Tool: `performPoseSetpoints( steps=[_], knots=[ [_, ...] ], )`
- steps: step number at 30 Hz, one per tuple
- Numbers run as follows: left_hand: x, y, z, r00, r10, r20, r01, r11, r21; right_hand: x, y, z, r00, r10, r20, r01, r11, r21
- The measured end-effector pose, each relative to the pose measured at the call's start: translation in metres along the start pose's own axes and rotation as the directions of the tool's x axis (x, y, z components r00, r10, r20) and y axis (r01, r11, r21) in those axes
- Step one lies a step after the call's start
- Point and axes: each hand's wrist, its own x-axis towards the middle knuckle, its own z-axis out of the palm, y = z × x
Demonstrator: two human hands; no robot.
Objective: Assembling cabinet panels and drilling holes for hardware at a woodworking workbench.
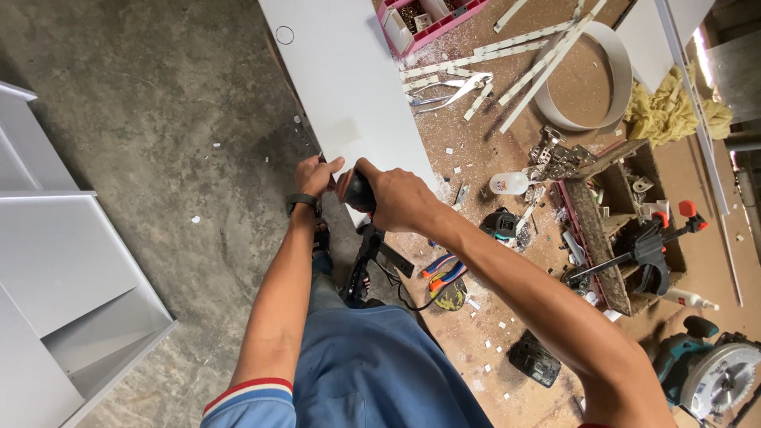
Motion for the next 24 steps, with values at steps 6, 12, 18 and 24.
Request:
performPoseSetpoints(
  steps=[6, 12, 18, 24],
  knots=[
    [0.012, -0.014, 0.003, 1.000, 0.028, 0.009, -0.028, 0.997, -0.075, -0.013, 0.001, -0.012, 1.000, 0.001, 0.013, -0.001, 1.000, -0.008],
    [0.005, -0.010, 0.002, 0.998, 0.058, -0.018, -0.058, 0.998, 0.009, -0.092, 0.050, -0.051, 0.984, 0.050, -0.171, 0.029, 0.902, 0.432],
    [0.039, -0.080, 0.014, 0.939, 0.330, -0.097, -0.320, 0.942, 0.105, -0.226, 0.138, 0.009, 0.842, 0.379, -0.384, 0.261, 0.336, 0.905],
    [0.017, -0.137, 0.003, 0.958, -0.043, 0.282, 0.088, 0.985, -0.147, -0.298, 0.212, 0.273, 0.550, 0.670, -0.498, 0.828, -0.360, 0.430]
  ],
)
